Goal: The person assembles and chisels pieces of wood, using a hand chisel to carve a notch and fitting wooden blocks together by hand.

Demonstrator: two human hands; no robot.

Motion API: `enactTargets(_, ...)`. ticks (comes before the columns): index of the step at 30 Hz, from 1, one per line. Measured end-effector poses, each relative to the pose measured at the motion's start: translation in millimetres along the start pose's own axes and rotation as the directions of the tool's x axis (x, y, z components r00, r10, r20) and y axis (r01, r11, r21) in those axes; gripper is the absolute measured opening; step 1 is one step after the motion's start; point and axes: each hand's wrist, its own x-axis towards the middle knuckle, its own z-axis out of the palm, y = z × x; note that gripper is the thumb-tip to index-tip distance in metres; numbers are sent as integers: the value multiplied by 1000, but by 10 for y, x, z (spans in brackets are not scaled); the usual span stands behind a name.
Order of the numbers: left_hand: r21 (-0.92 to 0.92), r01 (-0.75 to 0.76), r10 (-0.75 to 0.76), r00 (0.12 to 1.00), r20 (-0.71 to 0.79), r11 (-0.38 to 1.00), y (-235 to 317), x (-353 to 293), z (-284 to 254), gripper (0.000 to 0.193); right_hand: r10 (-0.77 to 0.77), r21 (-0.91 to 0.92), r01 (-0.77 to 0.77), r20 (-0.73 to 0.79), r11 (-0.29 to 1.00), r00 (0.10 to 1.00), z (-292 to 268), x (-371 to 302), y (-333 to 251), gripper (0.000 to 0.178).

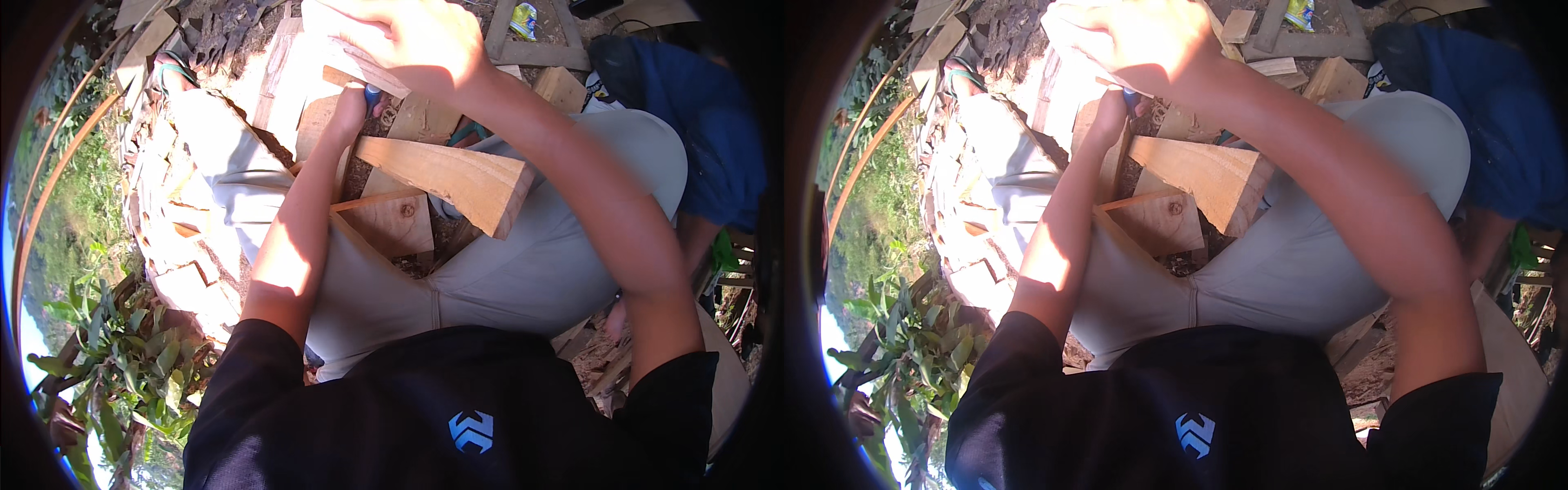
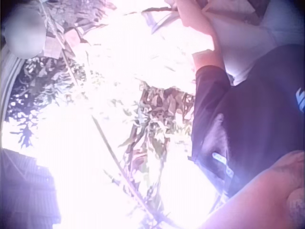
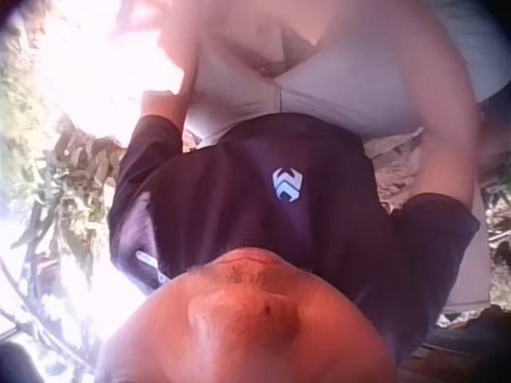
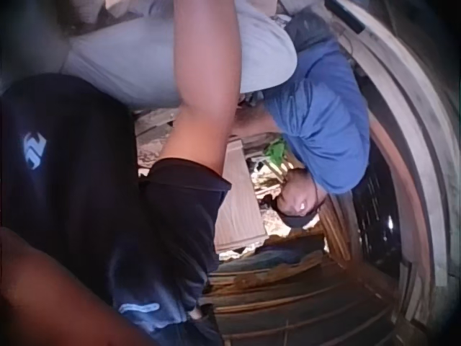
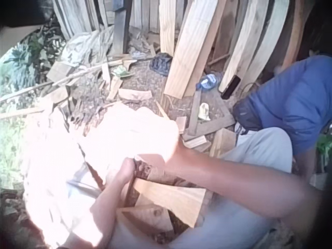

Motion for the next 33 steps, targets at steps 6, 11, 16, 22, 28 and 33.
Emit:
enactTargets(6,-123,-27,6,987,-163,992,128,-53,-133,34,229,500,-597,614,627,755,-527,306,212,24)
enactTargets(11,-374,-191,114,969,-219,907,330,-134,-257,22,403,631,-433,203,643,893,-38,-253,270,28)
enactTargets(16,-466,-392,297,917,-266,794,641,-286,-596,35,656,-409,-526,592,745,469,-94,-484,291,74)
enactTargets(22,-322,-568,469,816,-338,757,948,-521,-620,35,580,-502,-527,814,686,-21,-87,-905,277,111)
enactTargets(28,-330,-562,432,812,-392,758,1705,-1063,-330,39,371,-263,-623,927,737,48,-350,-381,-153,89)
enactTargets(33,-204,-641,548,751,-369,740,1836,-1070,-1077,43,46,-135,-274,950,952,-308,-547,-362,-545,87)
